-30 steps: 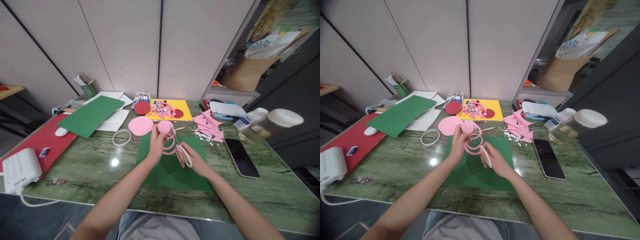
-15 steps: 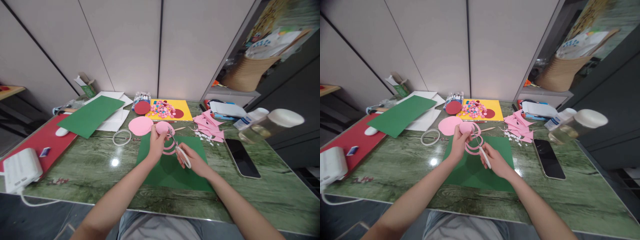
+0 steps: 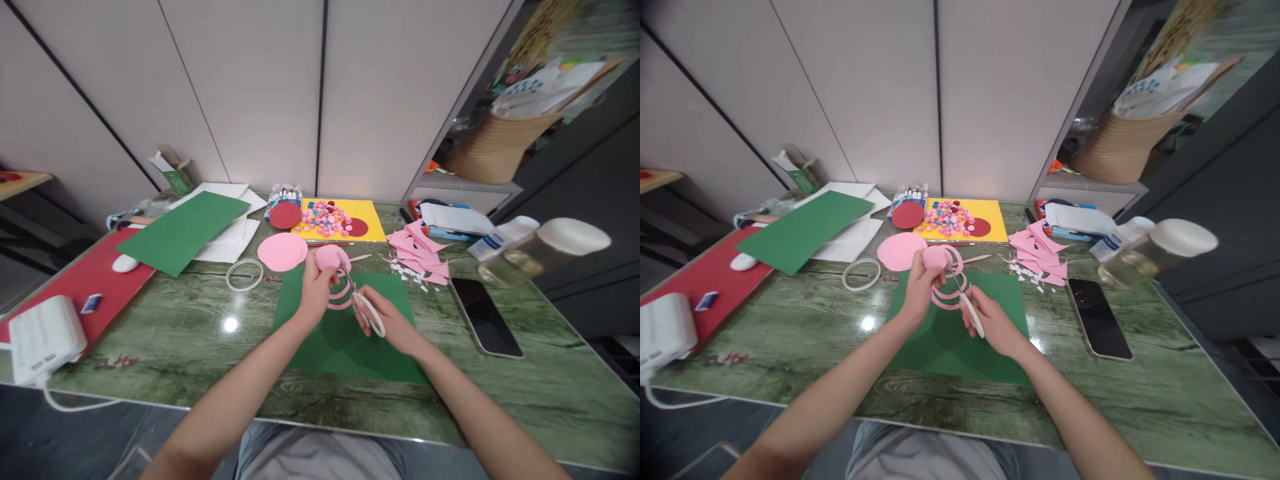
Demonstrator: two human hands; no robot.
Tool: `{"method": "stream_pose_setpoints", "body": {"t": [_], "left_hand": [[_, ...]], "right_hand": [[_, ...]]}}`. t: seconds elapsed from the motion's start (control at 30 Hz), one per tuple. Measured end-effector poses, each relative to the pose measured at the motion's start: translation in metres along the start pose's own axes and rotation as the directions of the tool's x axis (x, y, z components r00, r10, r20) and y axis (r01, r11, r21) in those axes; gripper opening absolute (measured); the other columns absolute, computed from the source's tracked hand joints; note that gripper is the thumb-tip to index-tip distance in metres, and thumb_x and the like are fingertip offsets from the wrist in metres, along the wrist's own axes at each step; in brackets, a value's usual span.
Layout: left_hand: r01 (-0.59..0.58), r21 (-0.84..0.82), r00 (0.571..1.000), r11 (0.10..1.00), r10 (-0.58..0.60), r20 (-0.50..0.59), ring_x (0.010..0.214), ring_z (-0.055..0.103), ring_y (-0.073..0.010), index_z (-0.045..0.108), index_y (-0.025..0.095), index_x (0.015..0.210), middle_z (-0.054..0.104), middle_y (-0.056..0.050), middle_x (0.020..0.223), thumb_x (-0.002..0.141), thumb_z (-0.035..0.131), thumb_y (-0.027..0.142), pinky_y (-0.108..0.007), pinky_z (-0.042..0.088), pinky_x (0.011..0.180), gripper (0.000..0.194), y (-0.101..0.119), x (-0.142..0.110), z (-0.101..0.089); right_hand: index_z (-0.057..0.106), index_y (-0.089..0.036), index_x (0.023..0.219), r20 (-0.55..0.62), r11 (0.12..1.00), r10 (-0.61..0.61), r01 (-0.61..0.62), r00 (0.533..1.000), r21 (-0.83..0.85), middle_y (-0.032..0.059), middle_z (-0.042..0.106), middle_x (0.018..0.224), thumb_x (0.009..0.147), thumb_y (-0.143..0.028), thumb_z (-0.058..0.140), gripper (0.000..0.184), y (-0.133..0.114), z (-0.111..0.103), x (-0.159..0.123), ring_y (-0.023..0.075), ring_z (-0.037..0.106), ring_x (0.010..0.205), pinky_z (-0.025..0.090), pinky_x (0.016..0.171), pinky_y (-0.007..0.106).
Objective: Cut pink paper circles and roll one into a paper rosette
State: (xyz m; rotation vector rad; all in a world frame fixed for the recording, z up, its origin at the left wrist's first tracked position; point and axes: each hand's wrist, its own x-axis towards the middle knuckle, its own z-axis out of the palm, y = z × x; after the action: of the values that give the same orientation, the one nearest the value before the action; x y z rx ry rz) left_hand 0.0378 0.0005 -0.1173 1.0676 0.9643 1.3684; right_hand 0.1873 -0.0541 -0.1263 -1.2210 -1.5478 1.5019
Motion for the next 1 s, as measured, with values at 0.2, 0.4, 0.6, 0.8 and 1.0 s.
{"method": "stream_pose_setpoints", "body": {"t": [0.2,0.4,0.6,0.8,1.0], "left_hand": [[-0.012,-0.011,1.0,1.0,0.012,-0.019,0.047,0.041,-0.0069,0.042,0.02,0.089,0.045,0.006,0.06,0.07,0.044,0.01,-0.02,0.03,0.046,0.022,0.0016,-0.0003,0.0008],[-0.031,-0.028,0.999,0.999,0.03,-0.035,0.048,0.041,-0.0073,0.042,0.02,0.087,0.043,0.006,0.059,0.07,0.045,0.011,-0.02,0.031,0.047,0.019,0.0033,0.0007,0.0007],[-0.053,-0.015,0.997,0.998,0.052,-0.053,0.05,0.042,-0.0075,0.043,0.02,0.088,0.045,0.005,0.061,0.072,0.045,0.013,-0.02,0.031,0.048,0.017,0.0007,0.0016,-0.0013],[-0.008,0.006,1.0,1.0,0.008,-0.023,0.048,0.043,-0.0075,0.042,0.02,0.09,0.046,0.006,0.058,0.075,0.046,0.016,-0.019,0.03,0.046,0.016,-0.0004,0.0012,-0.0006],[-0.003,0.008,1.0,1.0,0.004,-0.009,0.047,0.042,-0.0069,0.044,0.02,0.09,0.044,0.006,0.057,0.072,0.045,0.014,-0.019,0.03,0.047,0.019,-0.0004,-0.0004,0.0013]], "right_hand": [[0.04,-0.022,0.082,0.004,1.0,0.012,-0.012,1.0,0.005,-0.0059,0.049,0.06,0.087,-0.046,0.042,0.024,-0.0002,0.0001,0.0001,0.0085,0.044,0.046,0.033,0.045,0.021],[0.04,-0.022,0.082,0.009,1.0,0.009,-0.009,1.0,0.003,-0.006,0.048,0.059,0.087,-0.046,0.042,0.024,-0.0009,-0.0001,0.0004,0.0082,0.043,0.045,0.032,0.044,0.021],[0.041,-0.022,0.081,0.01,1.0,0.004,-0.004,1.0,0.003,-0.0062,0.048,0.059,0.086,-0.045,0.043,0.024,-0.0012,0.0002,0.0,0.0079,0.043,0.045,0.033,0.044,0.021],[0.041,-0.021,0.08,0.019,1.0,0.009,-0.009,1.0,-0.005,-0.0057,0.048,0.059,0.086,-0.043,0.043,0.022,-0.001,0.0005,0.0002,0.0077,0.043,0.045,0.033,0.044,0.02],[0.04,-0.022,0.081,0.007,1.0,0.005,-0.005,1.0,0.011,-0.0056,0.049,0.06,0.085,-0.045,0.044,0.024,-0.0007,0.0004,0.0003,0.008,0.043,0.046,0.033,0.044,0.021]]}}
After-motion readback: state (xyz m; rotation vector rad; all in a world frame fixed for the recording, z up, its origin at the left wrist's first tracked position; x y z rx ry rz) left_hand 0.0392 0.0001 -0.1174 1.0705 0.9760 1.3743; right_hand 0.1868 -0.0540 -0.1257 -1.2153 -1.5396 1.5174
